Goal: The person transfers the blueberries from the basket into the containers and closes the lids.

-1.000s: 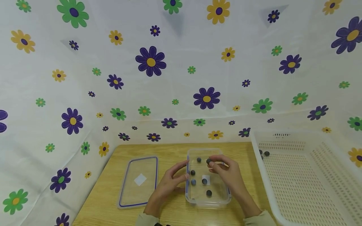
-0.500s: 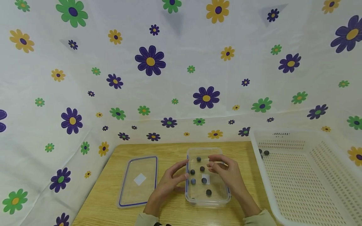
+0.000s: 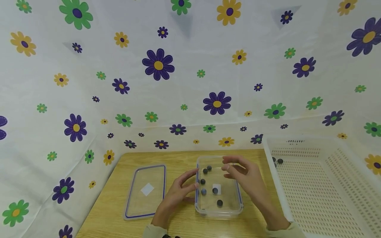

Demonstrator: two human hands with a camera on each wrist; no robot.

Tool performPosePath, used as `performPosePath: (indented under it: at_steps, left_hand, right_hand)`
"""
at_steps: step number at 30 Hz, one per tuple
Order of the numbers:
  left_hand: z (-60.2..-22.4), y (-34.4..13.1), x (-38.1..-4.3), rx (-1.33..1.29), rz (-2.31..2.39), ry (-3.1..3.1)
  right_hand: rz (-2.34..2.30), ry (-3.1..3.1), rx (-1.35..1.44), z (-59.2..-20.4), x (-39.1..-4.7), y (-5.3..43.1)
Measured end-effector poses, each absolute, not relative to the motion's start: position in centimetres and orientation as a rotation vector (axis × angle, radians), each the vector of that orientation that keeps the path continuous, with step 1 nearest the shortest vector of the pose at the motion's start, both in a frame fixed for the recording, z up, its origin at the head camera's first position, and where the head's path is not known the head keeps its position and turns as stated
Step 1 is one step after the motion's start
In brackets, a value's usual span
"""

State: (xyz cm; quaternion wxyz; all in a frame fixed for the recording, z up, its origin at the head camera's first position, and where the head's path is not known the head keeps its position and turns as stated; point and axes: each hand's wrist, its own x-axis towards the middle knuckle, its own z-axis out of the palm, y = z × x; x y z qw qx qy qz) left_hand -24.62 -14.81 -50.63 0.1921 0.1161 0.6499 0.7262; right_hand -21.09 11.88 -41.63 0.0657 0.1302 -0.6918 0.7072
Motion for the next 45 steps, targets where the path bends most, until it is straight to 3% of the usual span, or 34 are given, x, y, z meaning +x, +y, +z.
performPosePath:
  at_steps: [9, 17, 45]
  left_hand:
    - [-50.5, -14.8, -24.8, 0.34, 2.021, 1.85]
    - [-50.6, -14.7, -24.9, 0.336, 2.036, 1.833]
    - [-50.9, -14.9, -24.7, 0.33, 2.053, 1.841]
  right_hand:
    - [1.948, -2.141, 0.464, -35.7, -19.6, 16.1]
    - [1.756, -2.219, 0.403, -34.0, -20.5, 20.7]
    - [1.52, -2.601, 0.195, -41.4, -27.5, 29.9]
